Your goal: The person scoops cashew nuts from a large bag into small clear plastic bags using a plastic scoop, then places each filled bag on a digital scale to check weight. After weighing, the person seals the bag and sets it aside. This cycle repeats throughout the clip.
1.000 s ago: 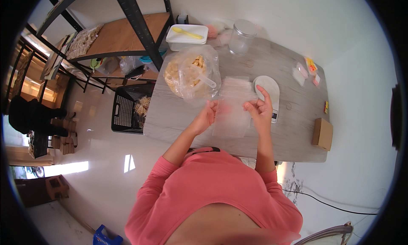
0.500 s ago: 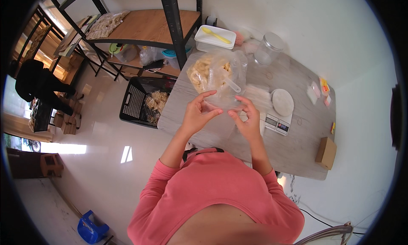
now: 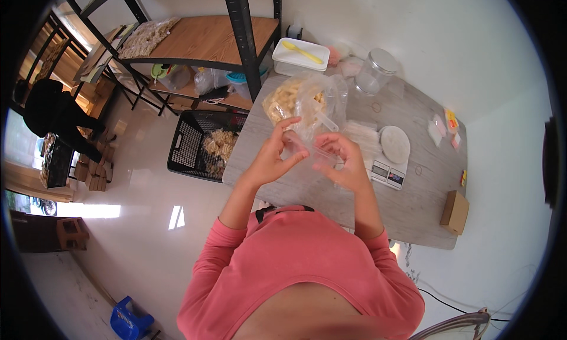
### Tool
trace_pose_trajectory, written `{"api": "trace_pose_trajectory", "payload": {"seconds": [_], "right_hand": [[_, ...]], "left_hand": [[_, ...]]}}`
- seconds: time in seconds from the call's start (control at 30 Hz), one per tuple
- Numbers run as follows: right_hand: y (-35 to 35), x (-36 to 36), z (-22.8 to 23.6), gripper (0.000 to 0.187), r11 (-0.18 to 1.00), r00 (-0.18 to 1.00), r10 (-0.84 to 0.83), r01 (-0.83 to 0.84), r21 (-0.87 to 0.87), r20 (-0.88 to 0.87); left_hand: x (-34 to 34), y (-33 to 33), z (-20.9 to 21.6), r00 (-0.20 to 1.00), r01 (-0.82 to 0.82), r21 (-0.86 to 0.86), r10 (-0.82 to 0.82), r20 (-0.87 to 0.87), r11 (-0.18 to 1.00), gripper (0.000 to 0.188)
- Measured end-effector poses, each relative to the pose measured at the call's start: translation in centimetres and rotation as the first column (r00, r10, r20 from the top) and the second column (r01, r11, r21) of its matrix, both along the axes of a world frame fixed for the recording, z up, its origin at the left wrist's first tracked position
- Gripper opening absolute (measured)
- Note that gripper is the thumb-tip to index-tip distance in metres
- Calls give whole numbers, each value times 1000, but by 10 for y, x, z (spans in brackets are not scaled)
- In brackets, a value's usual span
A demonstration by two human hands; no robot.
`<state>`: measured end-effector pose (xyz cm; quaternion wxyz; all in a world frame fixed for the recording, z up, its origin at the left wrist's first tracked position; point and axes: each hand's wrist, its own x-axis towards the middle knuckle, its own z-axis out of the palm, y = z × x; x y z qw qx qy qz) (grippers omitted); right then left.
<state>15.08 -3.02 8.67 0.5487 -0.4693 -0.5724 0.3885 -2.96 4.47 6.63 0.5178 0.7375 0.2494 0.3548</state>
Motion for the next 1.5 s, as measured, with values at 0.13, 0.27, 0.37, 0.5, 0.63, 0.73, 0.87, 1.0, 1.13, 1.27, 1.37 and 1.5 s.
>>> {"api": "trace_pose_trajectory", "payload": {"seconds": [0.13,0.27,0.37,0.5,0.63,0.73,0.87,1.0,1.13,1.27,1.37,1.5], "right_hand": [[-2,-21,-9,26,958,958,-288,287,21,17],[-5,-33,-5,31,945,933,-328,326,35,149],[-1,-36,0,32,956,921,-112,-2,294,373],[-1,-30,-1,33,955,933,-93,-16,297,348],[11,-26,-13,37,964,967,-237,223,146,89],[18,-21,-14,39,959,959,-281,281,20,-24],[16,-13,-6,42,971,972,-229,225,-86,-49],[16,-11,-1,46,974,976,-207,199,-109,-64],[18,-14,-5,46,970,970,-239,237,-46,-47],[20,-16,-7,42,966,963,-260,259,-24,-66],[21,-15,-6,38,968,968,-250,249,-44,-26],[20,-16,-4,37,968,967,-250,247,-48,-58]], "left_hand": [[17,-8,-19,953,-303,237,298,59,923,85],[34,-24,-31,931,-25,81,-6,364,996,102],[40,-31,-34,805,218,-291,-4,593,932,103],[25,-25,-30,720,457,-416,-53,692,786,90],[21,-26,-27,729,525,-478,-83,679,704,77],[21,-28,-28,743,537,-474,-126,658,698,75],[20,-29,-32,730,569,-468,-153,666,676,74],[19,-28,-33,726,584,-457,-179,664,672,74],[22,-28,-30,741,574,-457,-194,643,679,75],[23,-30,-27,739,554,-439,-176,650,707,77],[22,-30,-27,766,521,-468,-150,625,714,79],[22,-29,-30,747,546,-457,-160,646,703,80]]}}
